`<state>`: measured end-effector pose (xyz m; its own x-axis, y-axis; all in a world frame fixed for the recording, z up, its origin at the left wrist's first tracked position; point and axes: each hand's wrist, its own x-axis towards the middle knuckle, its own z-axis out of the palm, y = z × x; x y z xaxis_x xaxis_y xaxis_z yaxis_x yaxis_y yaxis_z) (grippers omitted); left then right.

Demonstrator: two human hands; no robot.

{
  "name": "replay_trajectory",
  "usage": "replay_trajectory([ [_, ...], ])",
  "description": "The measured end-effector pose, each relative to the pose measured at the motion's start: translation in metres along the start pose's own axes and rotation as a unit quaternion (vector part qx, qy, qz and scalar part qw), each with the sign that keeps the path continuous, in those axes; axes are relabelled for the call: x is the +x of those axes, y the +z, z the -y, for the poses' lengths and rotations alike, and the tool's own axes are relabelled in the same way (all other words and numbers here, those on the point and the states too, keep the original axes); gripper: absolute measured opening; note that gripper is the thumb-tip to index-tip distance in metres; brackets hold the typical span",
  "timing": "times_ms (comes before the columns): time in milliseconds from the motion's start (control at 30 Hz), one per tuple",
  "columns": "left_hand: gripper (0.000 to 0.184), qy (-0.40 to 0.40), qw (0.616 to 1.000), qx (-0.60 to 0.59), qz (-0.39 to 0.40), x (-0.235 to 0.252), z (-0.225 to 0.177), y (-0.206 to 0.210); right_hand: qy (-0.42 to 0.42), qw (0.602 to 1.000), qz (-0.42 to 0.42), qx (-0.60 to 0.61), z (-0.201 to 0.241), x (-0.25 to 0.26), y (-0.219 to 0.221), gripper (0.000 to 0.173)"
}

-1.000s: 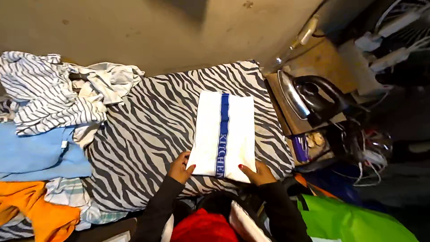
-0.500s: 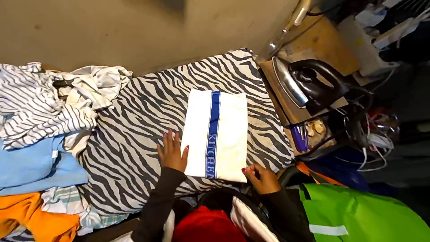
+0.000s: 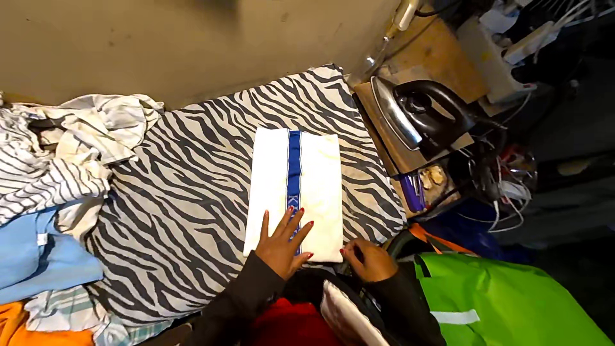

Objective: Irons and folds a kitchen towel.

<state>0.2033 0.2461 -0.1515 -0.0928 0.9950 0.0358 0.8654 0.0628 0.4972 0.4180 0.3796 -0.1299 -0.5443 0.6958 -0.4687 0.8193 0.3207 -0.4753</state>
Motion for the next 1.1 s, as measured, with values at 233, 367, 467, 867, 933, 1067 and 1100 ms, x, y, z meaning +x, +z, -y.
replay_trajectory([
  [233, 0.062, 0.063, 0.990, -0.054, 0.112, 0.035, 0.004, 0.022, -0.098, 0.974, -0.193, 0.061, 0.081, 0.085, -0.043, 0.030],
  [367, 0.056, 0.054, 0.996, -0.049, 0.050, 0.050, 0.008, -0.014, -0.019, 0.973, -0.210, 0.094, 0.083, 0.146, -0.061, 0.044],
  [467, 0.059, -0.057, 0.997, 0.031, -0.038, 0.070, 0.056, -0.022, 0.014, 0.989, -0.133, 0.070, 0.088, 0.162, -0.067, 0.047],
  [867, 0.044, -0.341, 0.874, -0.339, -0.075, 0.140, 0.124, -0.083, 0.061, 0.992, -0.070, 0.082, 0.080, 0.174, -0.076, 0.061],
  [933, 0.026, -0.334, 0.864, -0.348, -0.147, 0.145, 0.132, -0.085, 0.015, 0.991, -0.079, 0.105, 0.084, 0.181, -0.079, 0.050],
  [1067, 0.033, -0.291, 0.913, -0.167, -0.232, 0.152, 0.132, -0.096, -0.036, 0.984, -0.170, 0.050, 0.108, 0.196, -0.086, 0.047],
  [1100, 0.038, -0.267, 0.930, -0.110, -0.226, 0.152, 0.125, -0.096, -0.060, 0.977, -0.205, 0.017, 0.114, 0.196, -0.081, 0.048],
])
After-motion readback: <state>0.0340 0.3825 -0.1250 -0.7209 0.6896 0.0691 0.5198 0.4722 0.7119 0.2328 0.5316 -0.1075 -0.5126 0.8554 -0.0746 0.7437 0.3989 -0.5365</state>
